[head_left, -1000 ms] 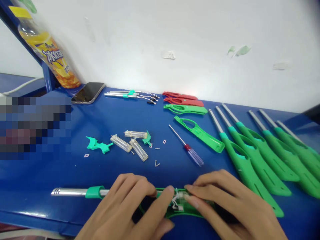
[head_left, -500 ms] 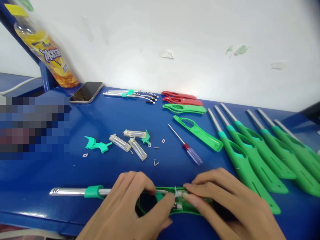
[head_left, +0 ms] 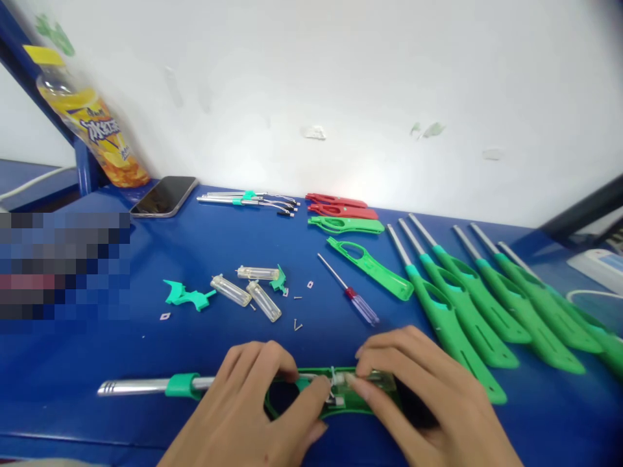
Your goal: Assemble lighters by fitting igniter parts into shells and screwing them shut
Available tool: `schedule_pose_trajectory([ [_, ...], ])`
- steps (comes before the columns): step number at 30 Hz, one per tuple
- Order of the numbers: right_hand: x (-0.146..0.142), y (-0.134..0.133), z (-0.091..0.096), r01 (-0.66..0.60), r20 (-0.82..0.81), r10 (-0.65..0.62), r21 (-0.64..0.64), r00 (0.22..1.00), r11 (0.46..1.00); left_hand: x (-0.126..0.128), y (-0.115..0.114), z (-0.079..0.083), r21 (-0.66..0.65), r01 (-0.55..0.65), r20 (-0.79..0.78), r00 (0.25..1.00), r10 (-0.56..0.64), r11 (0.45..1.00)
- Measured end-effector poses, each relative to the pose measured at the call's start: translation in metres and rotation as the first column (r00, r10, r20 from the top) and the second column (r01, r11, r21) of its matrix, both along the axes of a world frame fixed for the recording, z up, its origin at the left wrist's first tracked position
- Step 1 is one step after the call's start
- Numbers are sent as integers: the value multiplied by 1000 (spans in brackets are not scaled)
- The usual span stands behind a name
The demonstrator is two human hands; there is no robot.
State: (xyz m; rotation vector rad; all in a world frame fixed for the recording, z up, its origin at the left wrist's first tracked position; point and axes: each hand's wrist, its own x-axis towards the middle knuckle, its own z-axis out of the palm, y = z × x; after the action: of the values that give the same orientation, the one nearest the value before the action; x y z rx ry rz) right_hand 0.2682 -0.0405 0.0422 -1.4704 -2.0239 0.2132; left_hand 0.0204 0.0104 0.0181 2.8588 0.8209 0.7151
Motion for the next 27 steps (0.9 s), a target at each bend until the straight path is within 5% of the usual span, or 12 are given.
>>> schedule_pose_trajectory([
  [6,10,18,20,143,62,-158,196,986,970,3,4,4,3,-11,-32,999,11,1000],
  [9,27,38,21,227,274,-261,149,926,962,0,5,13,-7,-54,-25,998,54,999],
  [13,46,57,6,223,532,-240,96,812,970,-24,11,24,39,-142,-26,989,143,989],
  [20,41,64,-4,231,575,-254,115,778,966,-61,20,32,31,-206,-138,968,209,978],
  [24,39,57,9,302,560,-348,176,752,937,-57,18,32,24,-177,-131,975,179,984],
  [27,35,38,27,361,384,-434,251,815,898,-52,15,37,60,-220,-55,973,223,974],
])
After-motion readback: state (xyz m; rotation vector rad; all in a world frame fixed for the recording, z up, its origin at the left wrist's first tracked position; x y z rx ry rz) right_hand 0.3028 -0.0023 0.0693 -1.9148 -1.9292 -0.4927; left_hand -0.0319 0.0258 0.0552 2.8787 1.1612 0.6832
